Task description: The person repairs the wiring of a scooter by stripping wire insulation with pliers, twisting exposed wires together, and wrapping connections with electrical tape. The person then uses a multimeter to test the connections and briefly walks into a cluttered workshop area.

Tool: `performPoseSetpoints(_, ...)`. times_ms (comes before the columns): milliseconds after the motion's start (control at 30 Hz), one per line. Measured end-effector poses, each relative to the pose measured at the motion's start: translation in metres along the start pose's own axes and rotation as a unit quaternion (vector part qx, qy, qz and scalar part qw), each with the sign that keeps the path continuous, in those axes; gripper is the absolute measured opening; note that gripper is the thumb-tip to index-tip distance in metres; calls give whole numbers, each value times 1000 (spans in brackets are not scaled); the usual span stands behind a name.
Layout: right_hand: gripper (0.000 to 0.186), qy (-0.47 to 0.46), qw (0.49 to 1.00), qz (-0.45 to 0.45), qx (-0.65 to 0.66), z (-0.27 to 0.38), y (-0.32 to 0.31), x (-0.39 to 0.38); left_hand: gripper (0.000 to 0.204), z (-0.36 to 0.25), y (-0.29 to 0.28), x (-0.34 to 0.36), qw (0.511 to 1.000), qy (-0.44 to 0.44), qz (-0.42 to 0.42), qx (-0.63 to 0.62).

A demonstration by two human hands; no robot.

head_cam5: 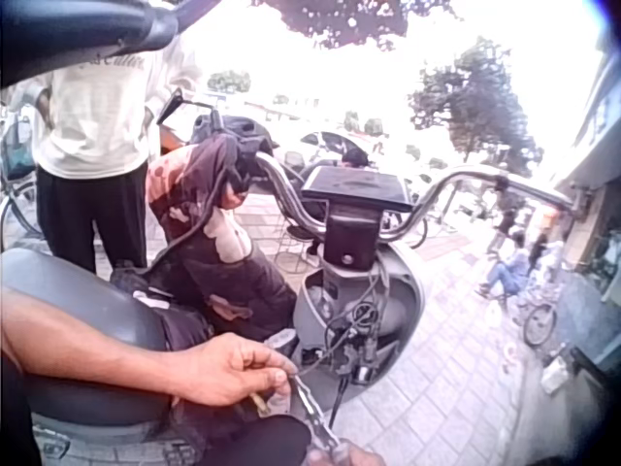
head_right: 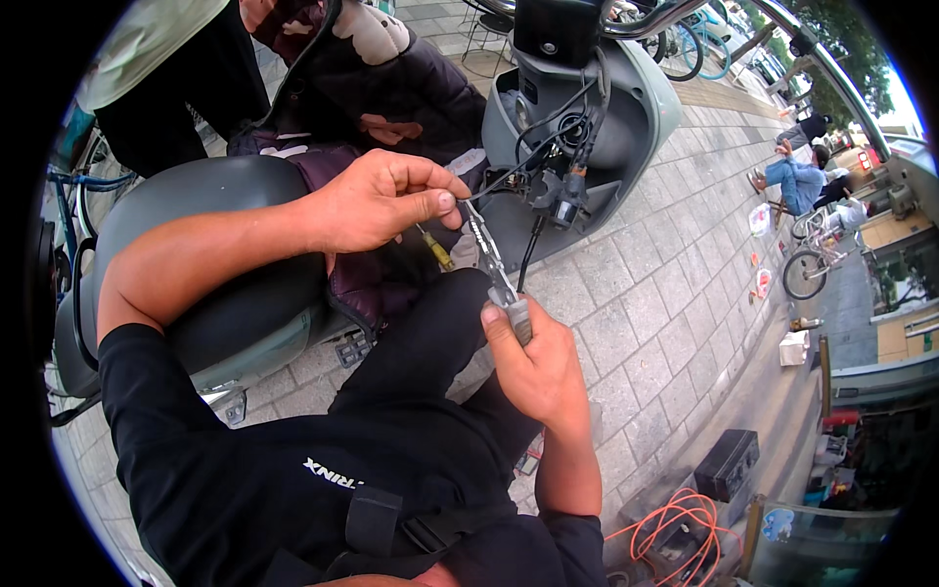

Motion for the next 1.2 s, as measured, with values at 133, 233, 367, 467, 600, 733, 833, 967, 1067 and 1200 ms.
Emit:
performPoseSetpoints(133,31,-1,1000,2,-7,1,1,0,30,14,-1,6,999,42,3,-16)
performPoseSetpoints(233,31,4,1000,5,-11,-1,1,0,29,14,-1,7,999,34,2,-19)
performPoseSetpoints(367,31,7,1000,5,-23,1,0,0,31,4,-1,2,1000,13,0,9)
performPoseSetpoints(467,31,4,1000,0,-18,2,1,-1,33,1,0,0,1000,9,0,12)
performPoseSetpoints(600,31,4,1000,-5,-11,2,1,-2,33,1,-1,0,1000,8,3,8)
performPoseSetpoints(733,31,-1,1000,0,-14,3,2,-1,30,12,-1,5,999,40,5,-22)
performPoseSetpoints(833,31,2,1000,-1,-21,5,1,-2,28,9,1,5,999,23,7,-37)
performPoseSetpoints(967,30,1,999,-1,-32,6,1,-1,30,9,0,4,999,28,2,-15)
performPoseSetpoints(1067,30,1,999,0,-40,5,0,-1,31,4,0,1,1000,15,4,-1)
performPoseSetpoints(1200,30,-12,999,0,-49,6,0,0,31,4,0,1,1000,7,4,7)
Point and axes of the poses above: each hand's wrist, its own x-axis towards the middle knuckle, its own y-axis out of the palm, z = x × y, the point moved 3 cm from there along x, towards the middle knuckle, and after that the axes turned 4 degrees about -y, right-handed, at the moved point
